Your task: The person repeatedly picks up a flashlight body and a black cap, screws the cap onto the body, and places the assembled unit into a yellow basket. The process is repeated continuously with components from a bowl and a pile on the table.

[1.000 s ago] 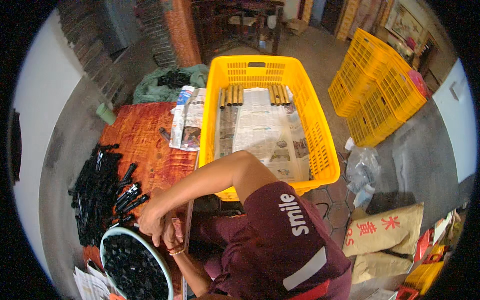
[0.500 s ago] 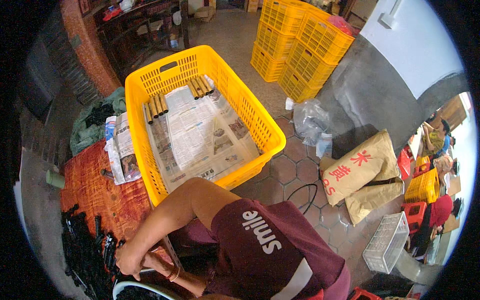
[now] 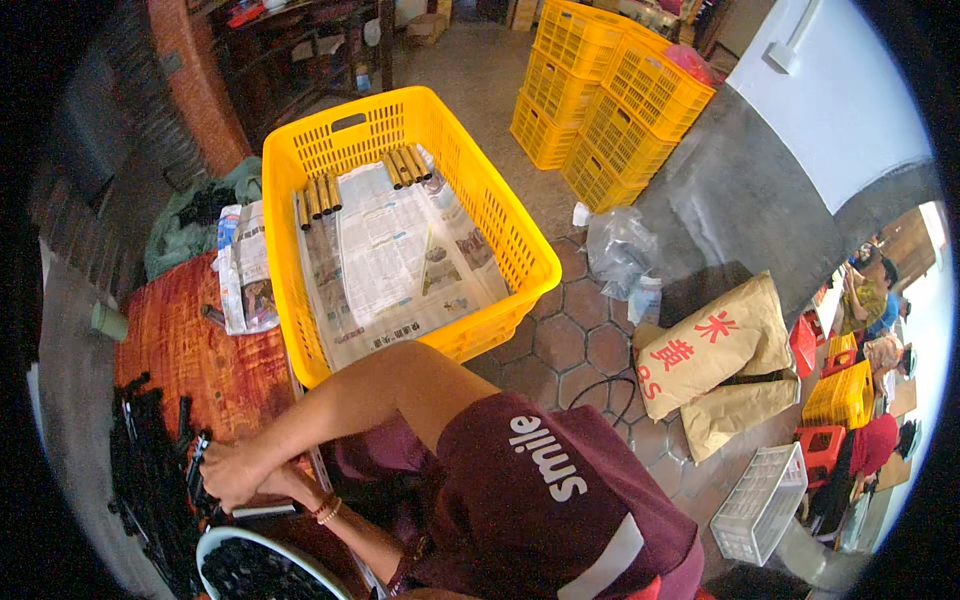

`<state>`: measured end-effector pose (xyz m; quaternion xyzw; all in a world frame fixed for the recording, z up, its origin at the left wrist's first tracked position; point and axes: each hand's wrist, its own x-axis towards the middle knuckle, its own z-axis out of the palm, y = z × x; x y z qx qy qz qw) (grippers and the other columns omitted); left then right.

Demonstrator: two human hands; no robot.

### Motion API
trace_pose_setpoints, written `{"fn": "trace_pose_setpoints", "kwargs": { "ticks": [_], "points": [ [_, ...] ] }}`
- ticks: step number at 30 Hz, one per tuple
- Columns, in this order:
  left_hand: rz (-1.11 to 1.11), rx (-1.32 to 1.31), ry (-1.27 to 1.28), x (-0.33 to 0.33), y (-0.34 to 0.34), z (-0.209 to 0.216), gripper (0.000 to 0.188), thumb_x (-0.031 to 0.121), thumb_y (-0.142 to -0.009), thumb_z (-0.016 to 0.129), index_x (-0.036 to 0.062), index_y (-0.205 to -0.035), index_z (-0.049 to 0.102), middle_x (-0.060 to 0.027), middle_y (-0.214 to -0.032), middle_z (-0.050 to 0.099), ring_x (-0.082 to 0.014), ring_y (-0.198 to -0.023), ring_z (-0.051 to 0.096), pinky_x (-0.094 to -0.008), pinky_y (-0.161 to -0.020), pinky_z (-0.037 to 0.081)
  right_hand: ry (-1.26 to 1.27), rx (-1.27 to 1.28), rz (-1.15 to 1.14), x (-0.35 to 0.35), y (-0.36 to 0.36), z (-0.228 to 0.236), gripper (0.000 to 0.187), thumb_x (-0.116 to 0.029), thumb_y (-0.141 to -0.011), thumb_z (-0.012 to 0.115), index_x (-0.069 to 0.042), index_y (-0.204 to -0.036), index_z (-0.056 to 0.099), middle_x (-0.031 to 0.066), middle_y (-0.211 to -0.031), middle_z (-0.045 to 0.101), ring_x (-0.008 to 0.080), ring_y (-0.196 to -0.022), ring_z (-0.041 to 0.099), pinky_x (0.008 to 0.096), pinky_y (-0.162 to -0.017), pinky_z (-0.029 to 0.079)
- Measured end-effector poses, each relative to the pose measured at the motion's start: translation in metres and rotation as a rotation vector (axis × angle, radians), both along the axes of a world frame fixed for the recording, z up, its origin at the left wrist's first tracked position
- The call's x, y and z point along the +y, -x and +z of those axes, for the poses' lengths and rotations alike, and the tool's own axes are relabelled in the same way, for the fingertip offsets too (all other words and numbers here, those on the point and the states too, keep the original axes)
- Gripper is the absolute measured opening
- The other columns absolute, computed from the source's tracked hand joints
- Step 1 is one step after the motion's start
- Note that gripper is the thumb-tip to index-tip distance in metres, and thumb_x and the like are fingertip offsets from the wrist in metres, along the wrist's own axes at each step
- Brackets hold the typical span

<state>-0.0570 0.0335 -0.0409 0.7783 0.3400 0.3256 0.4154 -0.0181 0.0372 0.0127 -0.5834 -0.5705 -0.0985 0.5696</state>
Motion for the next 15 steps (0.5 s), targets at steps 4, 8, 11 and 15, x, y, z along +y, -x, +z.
{"fn": "trace_pose_setpoints", "kwargs": {
  "ticks": [4,8,11,15],
  "points": [
    [0.064,-0.003,-0.051,0.003,0.021,0.006,0.022,0.020,-0.086,0.068,0.0016,-0.079,0.059,0.0008,-0.065,0.055,-0.0098,-0.060,0.047,-0.0295,-0.052,0.041,0.425,-0.073,0.381,0.000,-0.023,0.060,0.038,-0.036,-0.072,0.065,0.001,-0.062,0.064,0.0202,-0.060,0.058,0.0353,-0.054,0.055,0.0460,-0.052,0.046],
    [0.033,0.042,-0.118,-0.027,-0.008,0.009,0.024,0.021,-0.084,0.070,0.0010,-0.077,0.059,0.0011,-0.063,0.056,-0.0097,-0.058,0.047,-0.0301,-0.050,0.041,0.567,0.072,0.423,-0.036,-0.076,0.087,0.034,-0.033,-0.086,0.056,-0.003,-0.072,0.063,0.0175,-0.055,0.054,0.0299,-0.050,0.056,0.0466,-0.053,0.046],
    [0.148,-0.259,0.030,-0.045,-0.024,0.015,0.029,0.023,-0.079,0.075,0.0002,-0.075,0.058,-0.0041,-0.053,0.044,-0.0107,-0.053,0.038,-0.0326,-0.048,0.034,0.796,0.503,0.525,-0.052,-0.096,0.098,0.052,-0.045,-0.100,0.041,-0.003,-0.091,0.070,0.0033,-0.069,0.063,0.0126,-0.064,0.059,0.0293,-0.059,0.050],
    [0.296,-0.010,-0.115,-0.051,-0.004,0.049,0.036,0.030,-0.078,0.074,-0.0003,-0.072,0.058,-0.0193,-0.057,0.050,-0.0359,-0.050,0.047,-0.0390,-0.050,0.039,0.636,0.638,0.612,-0.075,-0.137,0.079,0.052,-0.045,-0.102,0.035,-0.002,-0.103,0.065,0.0032,-0.083,0.062,0.0114,-0.077,0.061,0.0276,-0.070,0.053]
  ]
}}
